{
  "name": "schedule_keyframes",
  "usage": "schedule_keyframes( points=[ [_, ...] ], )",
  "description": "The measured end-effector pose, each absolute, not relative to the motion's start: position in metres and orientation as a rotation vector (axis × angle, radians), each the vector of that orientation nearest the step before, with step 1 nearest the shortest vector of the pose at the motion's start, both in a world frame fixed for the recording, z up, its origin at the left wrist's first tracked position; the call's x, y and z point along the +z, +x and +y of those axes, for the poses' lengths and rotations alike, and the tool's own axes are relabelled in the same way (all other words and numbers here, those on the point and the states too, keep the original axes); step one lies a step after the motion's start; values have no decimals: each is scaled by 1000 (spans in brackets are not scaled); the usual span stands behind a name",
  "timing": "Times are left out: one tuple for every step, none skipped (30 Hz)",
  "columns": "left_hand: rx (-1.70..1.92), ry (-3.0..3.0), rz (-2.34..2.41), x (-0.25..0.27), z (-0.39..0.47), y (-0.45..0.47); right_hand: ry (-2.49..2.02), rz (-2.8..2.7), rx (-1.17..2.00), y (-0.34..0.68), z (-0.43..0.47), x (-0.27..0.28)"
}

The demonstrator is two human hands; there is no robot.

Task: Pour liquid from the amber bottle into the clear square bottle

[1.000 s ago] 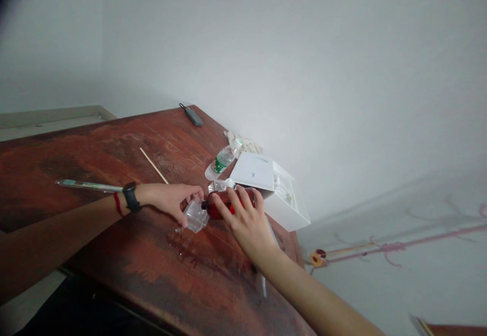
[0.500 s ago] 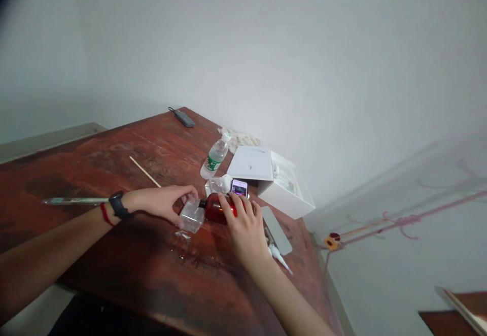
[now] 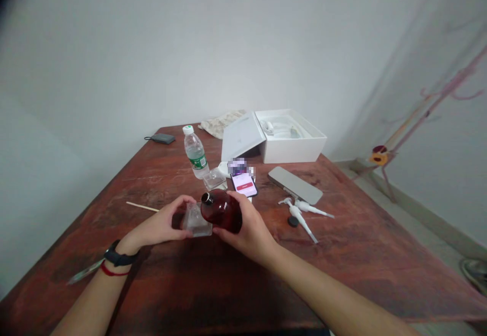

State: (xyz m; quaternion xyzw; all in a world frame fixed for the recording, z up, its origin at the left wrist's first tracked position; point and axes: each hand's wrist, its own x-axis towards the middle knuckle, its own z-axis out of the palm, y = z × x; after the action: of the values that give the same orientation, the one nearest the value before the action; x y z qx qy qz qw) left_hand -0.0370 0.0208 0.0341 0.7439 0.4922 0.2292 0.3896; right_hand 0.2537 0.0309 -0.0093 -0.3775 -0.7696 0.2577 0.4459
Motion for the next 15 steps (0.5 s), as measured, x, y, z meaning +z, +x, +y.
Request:
schedule_keyframes(
  points=[
    [567,1907,1267,35,20,-36,-925,-1873,704,253,29,-11],
    [576,1927,1291,36,20,-35,-911,-1852,757,254,28,-11],
    [569,1949,1308,37,19,-34,-892,-1842,796,254,27,-11],
    [556,1972,1330,38,18,-34,-874,-1839,822,254,27,-10],
    [544,1994,1350,38,18,-33,-862,-1839,838,255,27,-9],
    [534,2011,1367,38,17,-34,-853,-1841,845,255,27,-9],
    [528,2023,1379,37,17,-34,-852,-1848,853,255,28,-8],
    [516,2033,1391,37,18,-34,-863,-1847,865,255,29,-7],
    [508,2041,1404,36,18,-35,-881,-1841,867,255,31,-7],
    [496,2045,1412,36,19,-36,-899,-1835,871,255,33,-7],
    [486,2047,1418,35,20,-37,-915,-1826,881,256,35,-7],
    [478,2049,1417,35,20,-37,-933,-1810,882,256,38,-8],
    [471,2052,1412,34,21,-38,-950,-1795,882,257,41,-9],
    [470,2056,1406,34,21,-38,-968,-1781,881,257,43,-10],
    [468,2061,1400,34,21,-38,-983,-1768,877,258,46,-11]
  ],
)
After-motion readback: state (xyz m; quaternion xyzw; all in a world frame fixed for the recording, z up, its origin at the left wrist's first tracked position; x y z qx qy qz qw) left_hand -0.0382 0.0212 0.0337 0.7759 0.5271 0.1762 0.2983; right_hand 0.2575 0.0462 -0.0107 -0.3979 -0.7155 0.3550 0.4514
